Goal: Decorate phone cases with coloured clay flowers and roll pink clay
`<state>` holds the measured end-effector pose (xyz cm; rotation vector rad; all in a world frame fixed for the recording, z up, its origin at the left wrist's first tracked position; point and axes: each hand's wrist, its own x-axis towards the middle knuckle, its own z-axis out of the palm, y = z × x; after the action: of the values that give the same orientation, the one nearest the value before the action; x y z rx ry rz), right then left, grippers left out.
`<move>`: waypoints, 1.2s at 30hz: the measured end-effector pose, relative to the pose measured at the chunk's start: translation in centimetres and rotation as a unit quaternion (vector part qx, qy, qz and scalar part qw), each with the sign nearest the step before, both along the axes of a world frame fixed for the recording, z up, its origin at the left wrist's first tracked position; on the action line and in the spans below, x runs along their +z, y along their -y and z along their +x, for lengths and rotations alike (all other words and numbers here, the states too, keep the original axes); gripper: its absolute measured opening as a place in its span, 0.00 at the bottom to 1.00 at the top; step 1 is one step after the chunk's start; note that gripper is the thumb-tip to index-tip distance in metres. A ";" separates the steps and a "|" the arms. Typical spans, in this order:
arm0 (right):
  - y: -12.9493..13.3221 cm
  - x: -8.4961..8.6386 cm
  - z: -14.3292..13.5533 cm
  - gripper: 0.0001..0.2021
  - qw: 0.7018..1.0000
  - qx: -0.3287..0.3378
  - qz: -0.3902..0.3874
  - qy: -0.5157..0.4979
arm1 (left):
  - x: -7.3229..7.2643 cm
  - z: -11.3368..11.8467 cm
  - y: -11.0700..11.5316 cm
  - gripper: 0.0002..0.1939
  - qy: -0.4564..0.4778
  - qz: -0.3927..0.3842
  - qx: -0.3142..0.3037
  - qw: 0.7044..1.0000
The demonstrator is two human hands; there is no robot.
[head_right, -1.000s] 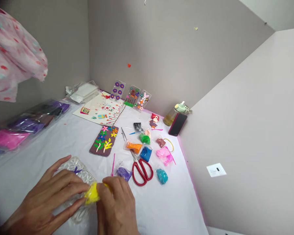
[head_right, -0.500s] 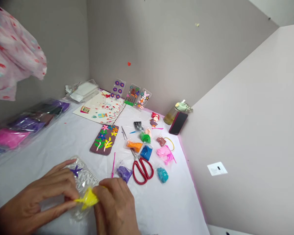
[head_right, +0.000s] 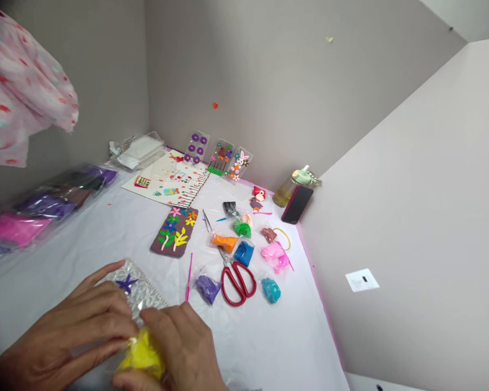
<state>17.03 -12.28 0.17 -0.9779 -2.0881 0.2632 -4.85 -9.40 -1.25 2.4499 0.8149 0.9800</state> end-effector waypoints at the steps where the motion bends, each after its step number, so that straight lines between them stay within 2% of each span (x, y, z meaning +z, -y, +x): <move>1: 0.0 -0.1 -0.1 0.24 1.000 0.001 -0.001 -0.011 | 0.1 -0.1 0.0 0.09 -0.005 0.002 -0.002 1.000; 4: 0.2 -0.2 -0.4 0.21 1.000 0.002 -0.014 -0.024 | 0.4 -0.1 0.0 0.08 -0.024 0.010 -0.001 1.000; 8: 0.7 -0.1 -0.7 0.11 1.000 -0.010 -0.006 -0.002 | 0.3 0.1 0.0 0.07 -0.025 0.011 0.023 0.999; 10: 0.9 -0.1 -0.9 0.09 1.000 -0.023 0.014 0.001 | -0.2 0.1 0.1 0.07 -0.005 -0.019 0.023 1.000; 14: 0.9 0.0 -1.3 0.06 0.997 -0.056 0.061 0.001 | -1.3 -0.3 0.5 0.05 0.040 -0.141 -0.019 0.989; 18: 0.8 -0.2 -2.3 0.10 0.989 -0.084 0.125 0.011 | -1.9 -0.7 0.8 0.06 0.113 -0.288 -0.039 0.950; 20: 0.8 -0.4 -2.6 0.14 0.987 -0.082 0.138 0.002 | -2.1 -0.9 0.8 0.09 0.175 -0.366 -0.031 0.913; 22: 0.8 -0.4 -2.1 0.17 0.992 -0.047 0.114 0.007 | -2.1 -1.1 0.7 0.13 0.230 -0.433 0.002 0.872; 24: 0.8 -0.2 -0.5 0.17 0.996 -0.026 0.075 0.039 | -2.0 -1.2 0.5 0.15 0.269 -0.476 0.043 0.836; 25: 0.8 0.0 0.9 0.18 0.995 -0.038 0.067 0.055 | -1.9 -1.2 0.4 0.15 0.285 -0.489 0.053 0.823; 28: 0.6 0.9 6.2 0.19 0.975 -0.166 0.008 0.144 | -1.8 -1.0 0.4 0.15 0.324 -0.515 0.043 0.793; 31: 0.5 1.0 12.0 0.21 0.929 -0.299 -0.041 0.212 | -1.9 -0.9 0.4 0.13 0.344 -0.520 0.053 0.780; 33: 0.5 0.5 15.4 0.25 0.883 -0.387 -0.072 0.254 | -1.9 -0.8 0.3 0.15 0.348 -0.520 0.071 0.777; 35: 0.6 -0.6 17.9 0.27 0.839 -0.444 -0.115 0.291 | -1.7 -0.9 0.0 0.18 0.353 -0.526 0.083 0.770; 36: 0.5 -1.1 18.8 0.27 0.827 -0.453 -0.138 0.303 | -1.6 -1.0 -0.1 0.19 0.356 -0.529 0.088 0.765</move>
<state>35.84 -12.82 -0.96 -2.3399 -1.8435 -0.2931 -5.85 -9.31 -2.85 0.9369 0.9329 0.9893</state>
